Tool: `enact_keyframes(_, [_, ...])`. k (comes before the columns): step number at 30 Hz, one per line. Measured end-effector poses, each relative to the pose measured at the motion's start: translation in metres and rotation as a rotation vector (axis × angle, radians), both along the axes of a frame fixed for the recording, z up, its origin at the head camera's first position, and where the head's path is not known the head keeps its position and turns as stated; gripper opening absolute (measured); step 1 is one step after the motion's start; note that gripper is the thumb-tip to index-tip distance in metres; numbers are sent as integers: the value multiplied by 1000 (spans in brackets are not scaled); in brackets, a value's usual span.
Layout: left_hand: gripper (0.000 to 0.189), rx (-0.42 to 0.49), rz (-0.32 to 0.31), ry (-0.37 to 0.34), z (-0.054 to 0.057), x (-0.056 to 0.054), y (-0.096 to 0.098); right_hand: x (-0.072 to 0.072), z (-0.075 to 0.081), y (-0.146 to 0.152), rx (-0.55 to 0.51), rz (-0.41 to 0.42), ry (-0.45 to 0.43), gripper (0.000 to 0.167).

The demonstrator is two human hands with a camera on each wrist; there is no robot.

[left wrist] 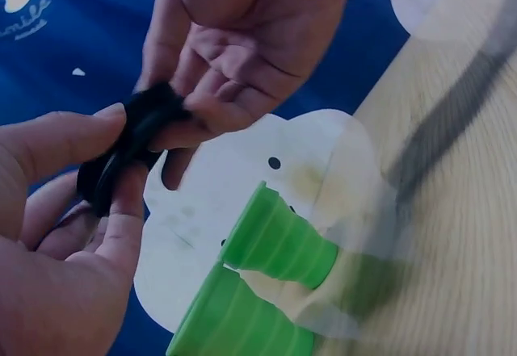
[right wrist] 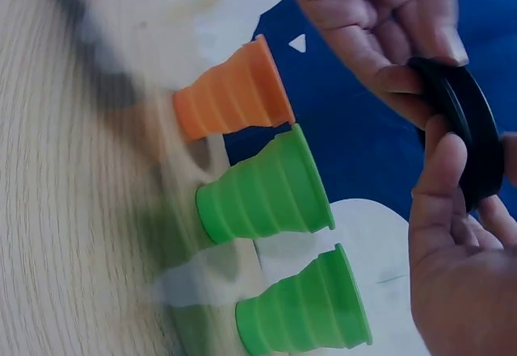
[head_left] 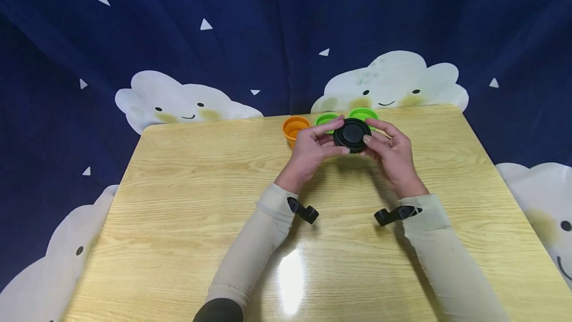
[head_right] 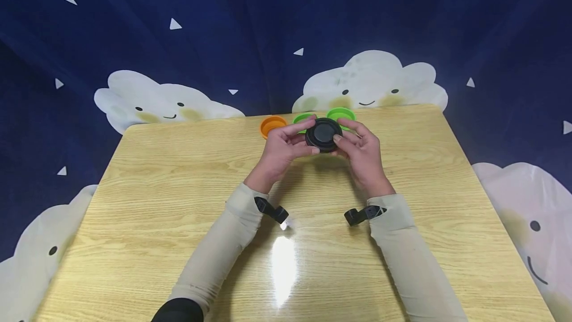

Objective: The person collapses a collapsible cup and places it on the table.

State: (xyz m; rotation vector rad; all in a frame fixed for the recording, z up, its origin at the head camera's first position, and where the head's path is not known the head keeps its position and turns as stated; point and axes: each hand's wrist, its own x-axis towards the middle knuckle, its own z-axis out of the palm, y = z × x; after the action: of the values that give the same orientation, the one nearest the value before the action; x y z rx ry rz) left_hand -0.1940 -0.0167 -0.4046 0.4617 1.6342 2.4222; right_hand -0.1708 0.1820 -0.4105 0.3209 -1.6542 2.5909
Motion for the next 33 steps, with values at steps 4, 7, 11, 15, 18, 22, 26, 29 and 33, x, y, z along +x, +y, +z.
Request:
enact_keyframes(4, [69, -41, 35, 33, 0, 1, 1, 1, 2, 0, 21, 25, 5, 55])
enact_keyframes(7, [66, -74, 78, 83, -2, 1, 2, 2, 3, 1, 111, 30, 20, 68])
enact_keyframes(11, [61, -126, 132, 162, -3, 0, 4, 2, 3, 2, 180, 7, 32, 75])
enact_keyframes(15, [57, -164, 163, 201, -3, 1, 7, 2, 2, 3, 234, -60, 54, 73])
enact_keyframes(18, [57, -181, 180, 216, -3, 2, 9, 3, 2, 4, 301, -124, 73, 70])
enact_keyframes(22, [58, -229, 220, 255, -4, 2, 11, 3, 2, 4, 434, -202, 113, 65])
enact_keyframes(26, [57, -305, 259, 287, -4, 2, 14, 2, 3, 6, 522, -242, 147, 61])
enact_keyframes(29, [57, -346, 271, 298, -4, 1, 17, 2, 3, 9, 570, -264, 162, 60])
enact_keyframes(33, [57, -388, 282, 311, -3, 0, 22, 3, 3, 15, 639, -305, 164, 59])
